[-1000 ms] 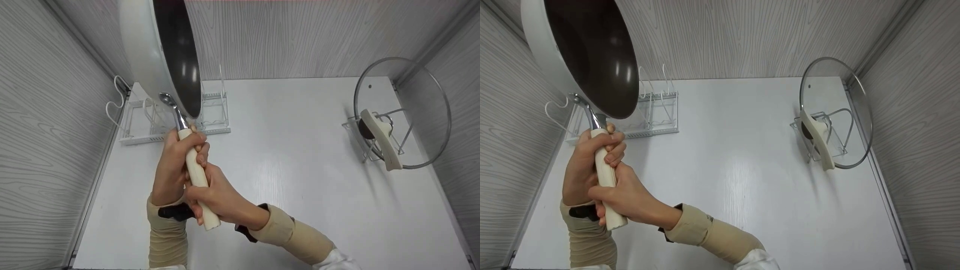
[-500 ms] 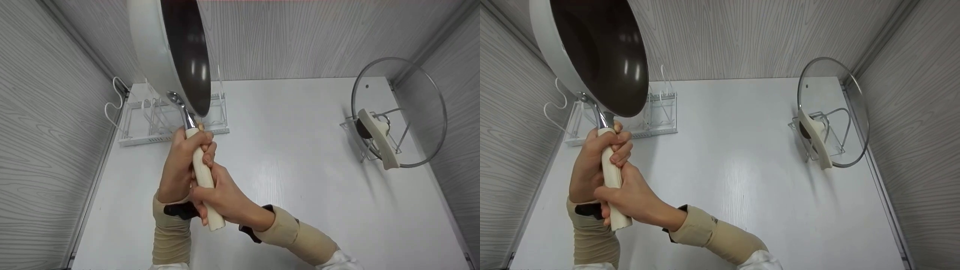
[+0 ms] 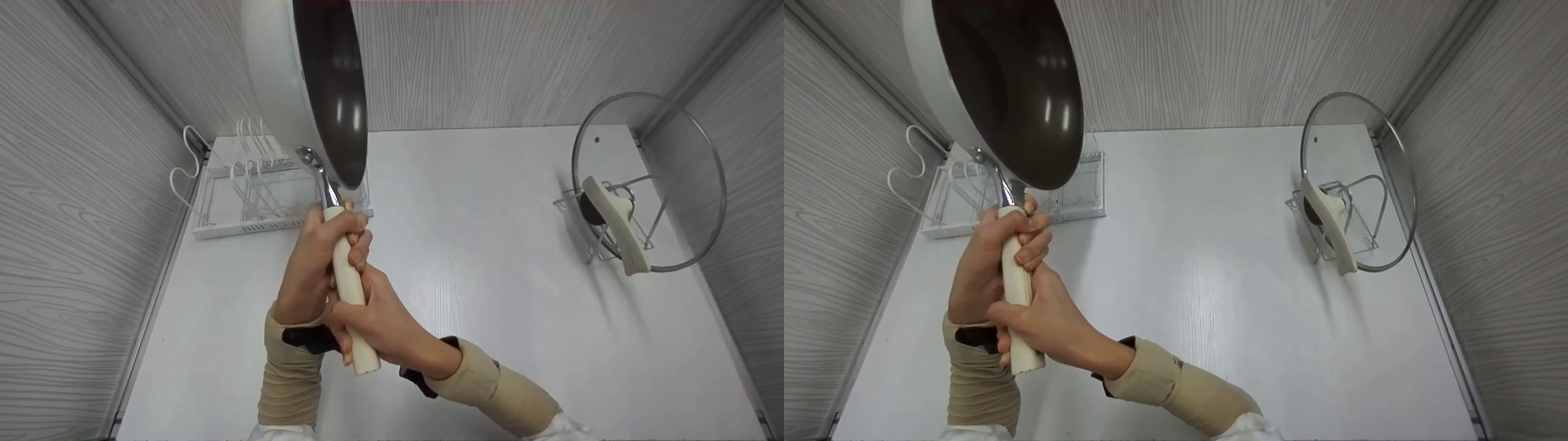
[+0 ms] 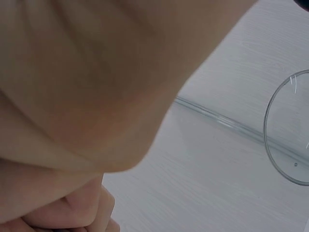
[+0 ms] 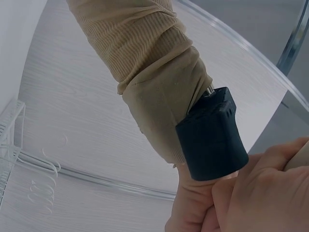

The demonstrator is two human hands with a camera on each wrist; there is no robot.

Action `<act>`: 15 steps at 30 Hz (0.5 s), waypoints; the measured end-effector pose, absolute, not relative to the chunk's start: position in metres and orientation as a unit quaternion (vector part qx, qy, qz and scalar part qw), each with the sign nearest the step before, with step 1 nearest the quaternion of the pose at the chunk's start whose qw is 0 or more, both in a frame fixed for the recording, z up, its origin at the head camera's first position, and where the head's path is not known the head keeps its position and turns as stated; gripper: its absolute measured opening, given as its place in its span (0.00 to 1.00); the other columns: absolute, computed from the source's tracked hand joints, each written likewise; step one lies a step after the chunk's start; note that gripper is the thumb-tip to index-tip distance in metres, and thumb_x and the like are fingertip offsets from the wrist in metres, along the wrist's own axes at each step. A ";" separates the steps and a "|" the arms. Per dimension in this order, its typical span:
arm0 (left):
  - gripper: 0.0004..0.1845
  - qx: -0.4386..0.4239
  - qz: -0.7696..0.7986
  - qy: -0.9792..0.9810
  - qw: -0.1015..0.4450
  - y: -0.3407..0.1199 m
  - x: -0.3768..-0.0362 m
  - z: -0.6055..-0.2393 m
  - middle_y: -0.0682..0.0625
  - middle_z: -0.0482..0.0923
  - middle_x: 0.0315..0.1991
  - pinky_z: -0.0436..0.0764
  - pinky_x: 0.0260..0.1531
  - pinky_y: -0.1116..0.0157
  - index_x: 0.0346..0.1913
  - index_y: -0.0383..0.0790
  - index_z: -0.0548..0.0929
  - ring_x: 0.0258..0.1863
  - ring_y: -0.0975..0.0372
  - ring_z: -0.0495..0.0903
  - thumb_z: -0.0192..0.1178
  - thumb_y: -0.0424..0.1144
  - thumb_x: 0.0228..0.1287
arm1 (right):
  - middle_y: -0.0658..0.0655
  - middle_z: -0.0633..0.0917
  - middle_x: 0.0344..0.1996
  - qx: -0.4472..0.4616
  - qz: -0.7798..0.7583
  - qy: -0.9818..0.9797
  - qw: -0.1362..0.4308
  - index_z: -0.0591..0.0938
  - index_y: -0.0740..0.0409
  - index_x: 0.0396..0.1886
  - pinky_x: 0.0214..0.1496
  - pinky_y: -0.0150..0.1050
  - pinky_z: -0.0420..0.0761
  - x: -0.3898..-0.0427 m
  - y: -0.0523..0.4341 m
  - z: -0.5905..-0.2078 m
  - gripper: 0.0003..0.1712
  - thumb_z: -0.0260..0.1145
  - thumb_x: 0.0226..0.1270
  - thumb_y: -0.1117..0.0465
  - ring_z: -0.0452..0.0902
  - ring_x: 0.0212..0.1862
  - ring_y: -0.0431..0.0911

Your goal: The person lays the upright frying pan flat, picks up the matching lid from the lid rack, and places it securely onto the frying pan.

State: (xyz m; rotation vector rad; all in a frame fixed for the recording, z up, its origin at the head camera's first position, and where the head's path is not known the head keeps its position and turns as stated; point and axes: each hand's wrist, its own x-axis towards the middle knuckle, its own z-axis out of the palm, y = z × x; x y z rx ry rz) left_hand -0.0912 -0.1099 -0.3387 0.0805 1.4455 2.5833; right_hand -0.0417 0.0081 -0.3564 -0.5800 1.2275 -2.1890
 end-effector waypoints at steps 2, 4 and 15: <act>0.07 0.027 0.869 0.485 0.095 -0.107 -0.093 -0.340 0.50 0.66 0.18 0.70 0.14 0.71 0.36 0.36 0.66 0.12 0.64 0.68 0.55 0.30 0.64 | 0.55 0.73 0.14 -0.212 -0.817 0.459 0.276 0.65 0.65 0.45 0.11 0.35 0.76 -0.042 0.011 -0.357 0.15 0.54 0.58 0.74 0.72 0.11 0.41; 0.08 0.028 0.870 0.482 0.100 -0.105 -0.094 -0.341 0.50 0.65 0.19 0.69 0.14 0.71 0.36 0.36 0.66 0.12 0.64 0.68 0.55 0.30 0.64 | 0.55 0.73 0.15 -0.208 -0.819 0.459 0.273 0.64 0.65 0.46 0.11 0.35 0.76 -0.042 0.013 -0.358 0.16 0.54 0.58 0.74 0.72 0.11 0.41; 0.07 0.049 0.866 0.483 0.120 -0.088 -0.105 -0.350 0.51 0.64 0.15 0.68 0.10 0.71 0.30 0.39 0.66 0.09 0.65 0.66 0.53 0.29 0.59 | 0.55 0.73 0.16 -0.182 -0.826 0.468 0.257 0.65 0.65 0.44 0.12 0.35 0.76 -0.041 0.024 -0.363 0.13 0.53 0.59 0.73 0.72 0.11 0.41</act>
